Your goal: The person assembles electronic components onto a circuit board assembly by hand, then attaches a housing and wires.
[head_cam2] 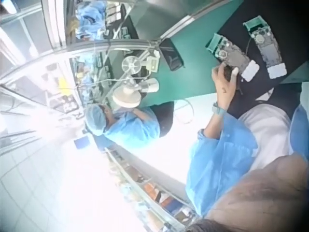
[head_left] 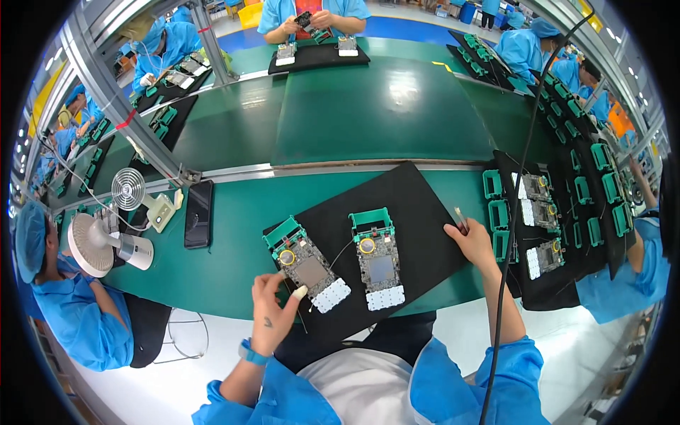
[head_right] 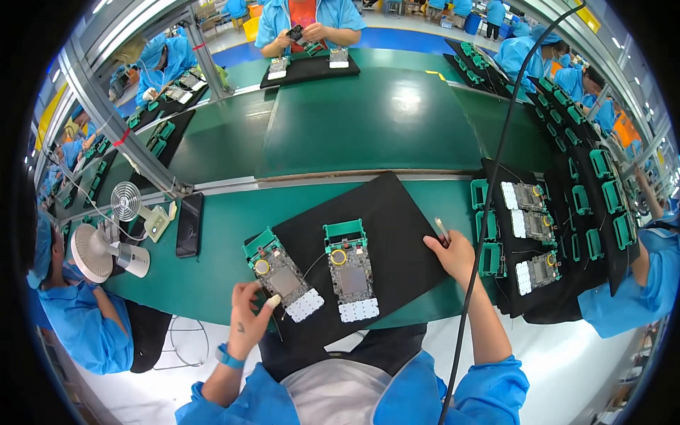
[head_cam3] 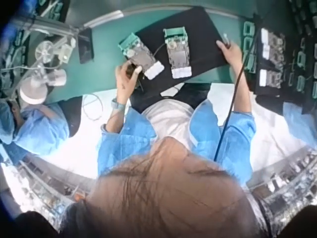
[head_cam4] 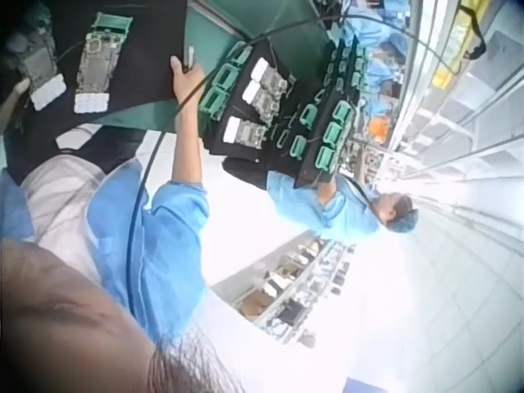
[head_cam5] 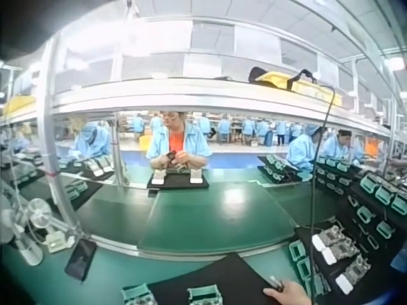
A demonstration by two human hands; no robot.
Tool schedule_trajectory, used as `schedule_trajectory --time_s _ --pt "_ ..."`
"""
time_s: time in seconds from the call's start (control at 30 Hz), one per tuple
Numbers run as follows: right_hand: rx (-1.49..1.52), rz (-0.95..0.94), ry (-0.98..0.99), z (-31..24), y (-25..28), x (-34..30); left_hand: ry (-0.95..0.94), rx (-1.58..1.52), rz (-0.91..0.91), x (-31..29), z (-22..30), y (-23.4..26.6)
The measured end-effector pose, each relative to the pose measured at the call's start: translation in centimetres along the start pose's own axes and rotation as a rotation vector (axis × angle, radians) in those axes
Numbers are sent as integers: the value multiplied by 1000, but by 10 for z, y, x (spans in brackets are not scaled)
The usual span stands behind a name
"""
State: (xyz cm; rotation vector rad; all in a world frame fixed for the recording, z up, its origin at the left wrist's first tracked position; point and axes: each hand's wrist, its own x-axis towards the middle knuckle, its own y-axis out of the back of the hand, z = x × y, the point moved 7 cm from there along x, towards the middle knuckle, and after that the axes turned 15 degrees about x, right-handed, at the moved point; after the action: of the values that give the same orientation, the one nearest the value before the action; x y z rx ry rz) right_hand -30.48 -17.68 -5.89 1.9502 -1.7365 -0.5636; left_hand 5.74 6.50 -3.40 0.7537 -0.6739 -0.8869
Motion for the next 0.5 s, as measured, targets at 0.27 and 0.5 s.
schedule_trajectory --time_s 0.27,0.5 --pt "359 -16 -68 10 -23 -7 2 42 178 12 -15 18" --pt "477 37 22 9 -10 -8 413 -869 -44 32 -44 -1"
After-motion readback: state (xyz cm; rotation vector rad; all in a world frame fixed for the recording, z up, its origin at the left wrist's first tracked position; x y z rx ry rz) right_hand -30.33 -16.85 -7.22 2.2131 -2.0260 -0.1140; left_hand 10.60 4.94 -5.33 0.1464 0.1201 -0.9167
